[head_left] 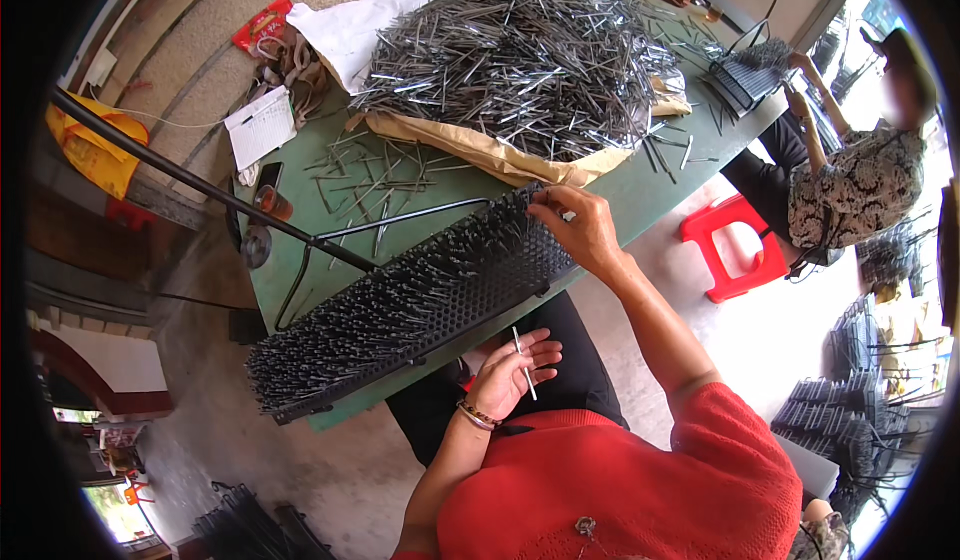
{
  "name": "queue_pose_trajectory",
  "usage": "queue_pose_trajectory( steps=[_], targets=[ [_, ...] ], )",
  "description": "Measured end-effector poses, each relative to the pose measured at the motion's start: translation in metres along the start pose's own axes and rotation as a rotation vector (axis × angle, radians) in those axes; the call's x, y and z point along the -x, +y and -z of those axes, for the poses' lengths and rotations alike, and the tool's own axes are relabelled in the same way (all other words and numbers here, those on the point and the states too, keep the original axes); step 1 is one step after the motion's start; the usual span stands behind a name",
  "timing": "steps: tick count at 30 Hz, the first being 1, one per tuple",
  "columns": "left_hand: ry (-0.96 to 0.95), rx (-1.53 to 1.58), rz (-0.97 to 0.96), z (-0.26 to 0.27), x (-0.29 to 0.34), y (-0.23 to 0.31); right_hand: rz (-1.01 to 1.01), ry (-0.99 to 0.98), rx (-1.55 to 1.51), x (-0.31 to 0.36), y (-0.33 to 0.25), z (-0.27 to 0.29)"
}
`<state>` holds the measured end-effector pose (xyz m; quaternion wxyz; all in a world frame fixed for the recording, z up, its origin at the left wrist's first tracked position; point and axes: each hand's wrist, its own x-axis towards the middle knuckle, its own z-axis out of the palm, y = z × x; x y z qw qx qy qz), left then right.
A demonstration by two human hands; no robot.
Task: The recorder is picking up metal pins from a large pile and inserting them individually into a black grid assembly board.
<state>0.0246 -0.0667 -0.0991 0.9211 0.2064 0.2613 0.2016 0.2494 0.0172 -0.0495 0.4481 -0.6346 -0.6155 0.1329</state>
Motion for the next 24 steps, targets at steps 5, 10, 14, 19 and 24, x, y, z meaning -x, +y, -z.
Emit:
queue_pose_trajectory(
  steps=[5,10,14,19,24],
  targets=[
    [-0.005,-0.004,-0.013,-0.002,-0.001,0.004,0.155,0.193,0.058,-0.003,0.008,-0.005],
    [-0.008,0.016,-0.039,-0.003,-0.003,0.007,0.308,0.233,0.137,-0.002,0.020,-0.011],
    [-0.034,0.025,-0.046,-0.005,-0.002,0.008,0.348,0.293,0.159,0.000,0.025,-0.014],
    [-0.047,0.037,-0.034,-0.005,-0.002,0.009,0.284,0.287,0.128,0.004,0.025,-0.017],
    [-0.072,-0.007,-0.029,-0.007,-0.002,0.009,0.257,0.318,0.130,0.005,0.028,-0.018]
  ],
)
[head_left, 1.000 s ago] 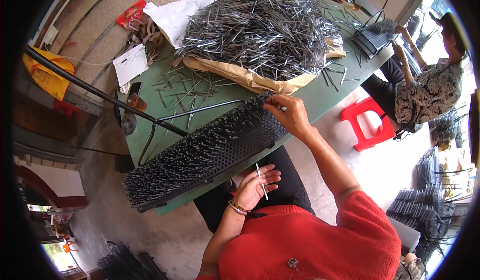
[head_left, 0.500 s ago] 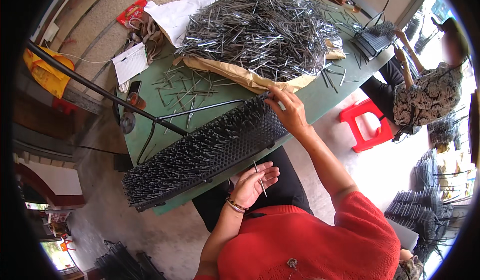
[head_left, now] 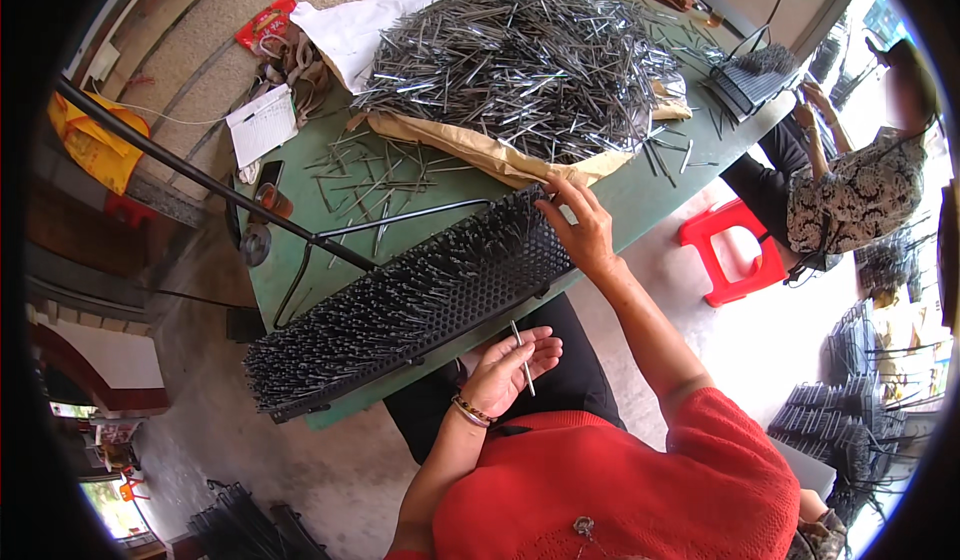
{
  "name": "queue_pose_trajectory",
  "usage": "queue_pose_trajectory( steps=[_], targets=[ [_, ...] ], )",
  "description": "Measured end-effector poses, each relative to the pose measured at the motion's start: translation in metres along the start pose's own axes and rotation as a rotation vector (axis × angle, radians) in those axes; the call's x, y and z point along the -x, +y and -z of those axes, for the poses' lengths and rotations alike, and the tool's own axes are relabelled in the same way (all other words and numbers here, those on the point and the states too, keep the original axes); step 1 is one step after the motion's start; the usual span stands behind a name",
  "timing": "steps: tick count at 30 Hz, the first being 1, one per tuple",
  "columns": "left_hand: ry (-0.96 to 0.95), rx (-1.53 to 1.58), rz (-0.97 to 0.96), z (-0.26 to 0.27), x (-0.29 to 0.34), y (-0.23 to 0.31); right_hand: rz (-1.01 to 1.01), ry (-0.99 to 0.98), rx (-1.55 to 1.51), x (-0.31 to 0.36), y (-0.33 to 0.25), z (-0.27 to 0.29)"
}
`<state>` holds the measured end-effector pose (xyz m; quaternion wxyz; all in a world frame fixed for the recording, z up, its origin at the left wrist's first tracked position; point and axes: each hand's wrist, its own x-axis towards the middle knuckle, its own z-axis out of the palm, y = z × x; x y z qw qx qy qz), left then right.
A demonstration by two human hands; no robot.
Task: The recorder is picking up metal pins from a large pile and inserting them individually into a black grid assembly board.
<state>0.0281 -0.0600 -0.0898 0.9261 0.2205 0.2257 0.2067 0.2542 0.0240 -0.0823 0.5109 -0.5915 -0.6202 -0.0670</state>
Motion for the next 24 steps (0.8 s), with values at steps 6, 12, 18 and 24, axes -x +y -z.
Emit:
queue_pose_trajectory(
  steps=[6,12,18,24],
  targets=[
    [0.003,0.019,0.003,0.002,0.001,-0.001,0.041,-0.009,0.020,-0.002,-0.009,0.003],
    [0.021,0.042,0.004,0.002,0.001,-0.003,0.053,0.024,0.001,-0.001,-0.010,0.002],
    [0.019,0.040,0.006,0.001,0.001,-0.004,0.138,-0.026,0.077,0.007,0.003,0.002],
    [0.012,0.039,-0.002,0.005,0.003,-0.005,0.202,-0.128,0.138,0.006,-0.013,0.007]
  ],
)
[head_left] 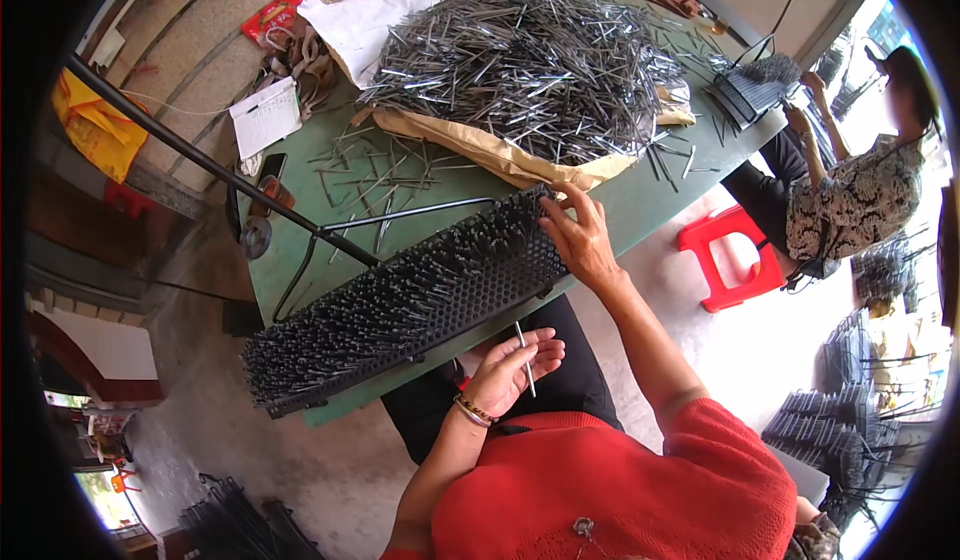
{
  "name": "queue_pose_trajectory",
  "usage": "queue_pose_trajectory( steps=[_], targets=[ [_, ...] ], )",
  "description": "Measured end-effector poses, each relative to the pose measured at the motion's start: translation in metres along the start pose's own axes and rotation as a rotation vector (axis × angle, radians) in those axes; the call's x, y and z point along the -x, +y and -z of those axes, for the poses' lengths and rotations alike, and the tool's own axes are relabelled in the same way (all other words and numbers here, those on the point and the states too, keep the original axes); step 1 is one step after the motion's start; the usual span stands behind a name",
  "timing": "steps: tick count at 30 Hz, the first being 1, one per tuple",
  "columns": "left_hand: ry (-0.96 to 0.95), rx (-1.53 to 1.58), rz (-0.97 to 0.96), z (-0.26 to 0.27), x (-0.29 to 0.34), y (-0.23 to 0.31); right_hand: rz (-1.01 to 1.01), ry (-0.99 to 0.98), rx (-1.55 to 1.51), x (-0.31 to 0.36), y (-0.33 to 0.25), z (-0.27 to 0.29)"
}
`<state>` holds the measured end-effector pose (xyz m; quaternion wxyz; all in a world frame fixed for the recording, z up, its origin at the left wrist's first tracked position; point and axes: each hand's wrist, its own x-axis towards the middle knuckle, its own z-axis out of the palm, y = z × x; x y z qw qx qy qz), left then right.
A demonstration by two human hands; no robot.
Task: The recorder is picking up metal pins from a large pile and inserting them individually into a black grid assembly board.
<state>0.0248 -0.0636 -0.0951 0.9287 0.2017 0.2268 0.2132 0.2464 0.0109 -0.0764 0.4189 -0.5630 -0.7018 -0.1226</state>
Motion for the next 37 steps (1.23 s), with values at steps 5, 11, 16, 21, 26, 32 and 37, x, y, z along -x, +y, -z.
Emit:
queue_pose_trajectory(
  steps=[5,11,16,21,26,32,37],
  targets=[
    [-0.017,-0.122,-0.047,-0.010,0.000,0.008,-0.362,-0.068,-0.354,0.006,-0.028,0.027],
    [-0.041,-0.299,-0.039,-0.013,-0.009,0.011,-0.522,-0.641,-0.848,0.029,-0.061,0.049],
    [0.038,-0.545,-0.229,-0.012,-0.025,0.005,-0.733,-0.422,-0.894,0.022,-0.043,0.060],
    [0.140,-0.602,-0.254,-0.015,-0.025,0.015,-0.576,0.024,-0.440,-0.012,0.005,0.049],
    [0.081,-0.768,-0.209,-0.023,-0.025,0.029,-0.398,0.118,-0.316,-0.017,0.021,0.024],
    [0.050,-0.818,-0.187,-0.040,-0.027,0.048,-0.267,0.116,-0.209,-0.018,0.024,0.015],
    [0.030,-0.909,-0.209,-0.066,-0.032,0.078,-0.157,-0.057,-0.149,-0.008,0.027,0.011]
  ],
)
